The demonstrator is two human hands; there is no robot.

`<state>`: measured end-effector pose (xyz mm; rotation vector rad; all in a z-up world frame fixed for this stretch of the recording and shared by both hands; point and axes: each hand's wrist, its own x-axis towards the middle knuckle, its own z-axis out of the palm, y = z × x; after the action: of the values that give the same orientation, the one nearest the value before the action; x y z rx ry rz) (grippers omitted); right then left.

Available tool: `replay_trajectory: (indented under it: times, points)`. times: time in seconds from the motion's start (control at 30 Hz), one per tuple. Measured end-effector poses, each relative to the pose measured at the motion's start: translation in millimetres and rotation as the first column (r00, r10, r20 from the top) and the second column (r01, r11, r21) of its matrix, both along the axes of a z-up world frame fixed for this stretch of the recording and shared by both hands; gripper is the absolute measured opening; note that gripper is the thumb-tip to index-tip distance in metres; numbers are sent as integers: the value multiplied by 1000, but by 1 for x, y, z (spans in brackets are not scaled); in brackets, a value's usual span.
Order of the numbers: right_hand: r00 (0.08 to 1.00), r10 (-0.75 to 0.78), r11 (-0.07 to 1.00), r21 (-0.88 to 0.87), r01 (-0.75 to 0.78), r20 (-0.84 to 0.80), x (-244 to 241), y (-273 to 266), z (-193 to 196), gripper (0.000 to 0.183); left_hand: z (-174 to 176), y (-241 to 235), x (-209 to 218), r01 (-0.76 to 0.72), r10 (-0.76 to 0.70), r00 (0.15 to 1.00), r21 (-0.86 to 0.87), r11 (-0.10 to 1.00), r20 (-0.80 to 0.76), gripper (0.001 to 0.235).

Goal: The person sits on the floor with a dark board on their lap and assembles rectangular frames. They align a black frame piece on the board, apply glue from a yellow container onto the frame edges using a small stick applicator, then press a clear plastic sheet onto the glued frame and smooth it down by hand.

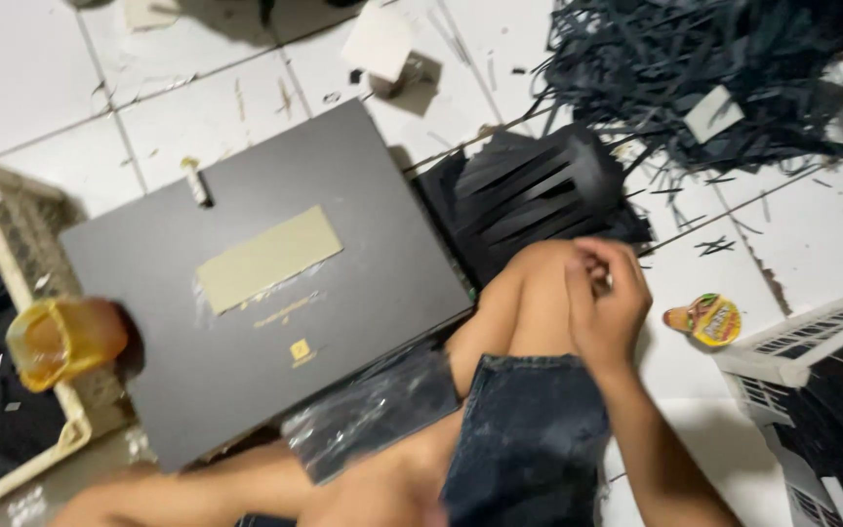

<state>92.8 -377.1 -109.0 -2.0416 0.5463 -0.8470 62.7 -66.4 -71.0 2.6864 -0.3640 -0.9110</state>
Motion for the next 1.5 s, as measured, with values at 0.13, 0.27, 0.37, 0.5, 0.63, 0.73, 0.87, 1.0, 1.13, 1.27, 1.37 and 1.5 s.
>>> replay_trajectory:
  times: [0.13, 0.27, 0.37, 0.5, 0.63, 0.73, 0.87, 1.0, 1.13, 1.27, 1.37, 1.5]
  points:
    - [974, -5, 967, -248, -52, -225, 31, -68, -18, 25, 92, -124, 87, 153, 400, 888, -966, 207, 226, 8]
    - [940, -90, 918, -393, -49, -329, 57, -99, -60, 34, 21, -154, 123, 95, 268, 940, -916, 389, 212, 10]
    - [844, -220, 904, -428, -12, -489, 68, -95, -58, 37, -11, -170, 141, 98, 187, 953, -827, 553, 238, 13]
    - [836, -337, 829, -557, 46, -433, 71, -93, -62, 28, -37, -183, 156, 325, -19, 898, -632, 704, 440, 14]
    - [806, -360, 835, -548, 53, -470, 76, -95, -67, 20, -55, -190, 169, 451, -111, 820, -514, 730, 562, 14]
    - [823, -360, 849, -520, 94, -439, 77, -92, -69, 10, -62, -191, 170, 411, -104, 849, -526, 745, 517, 15]
    - [919, -249, 883, -462, 85, -307, 71, -88, -57, 10, -46, -186, 167, 380, -58, 870, -592, 711, 489, 12]
    - [984, -26, 999, 33, 32, -174, 57, -70, -30, 13, -28, -174, 158, 226, 71, 935, -739, 634, 347, 12]
    - [995, 94, 960, 270, -78, -46, 50, -55, -14, 36, -16, -158, 147, 111, 174, 950, -803, 586, 259, 12]
    - [988, 145, 989, 30, -144, -51, 47, -44, 17, 32, -14, -139, 136, 54, 231, 947, -820, 569, 223, 13]
    - [981, 194, 981, 21, -195, 21, 44, -38, 33, 25, -15, -126, 126, -27, 285, 946, -841, 541, 153, 13]
    - [982, 189, 977, -107, -185, 26, 43, -33, 61, 26, -13, -115, 117, -51, 300, 945, -847, 529, 130, 14]
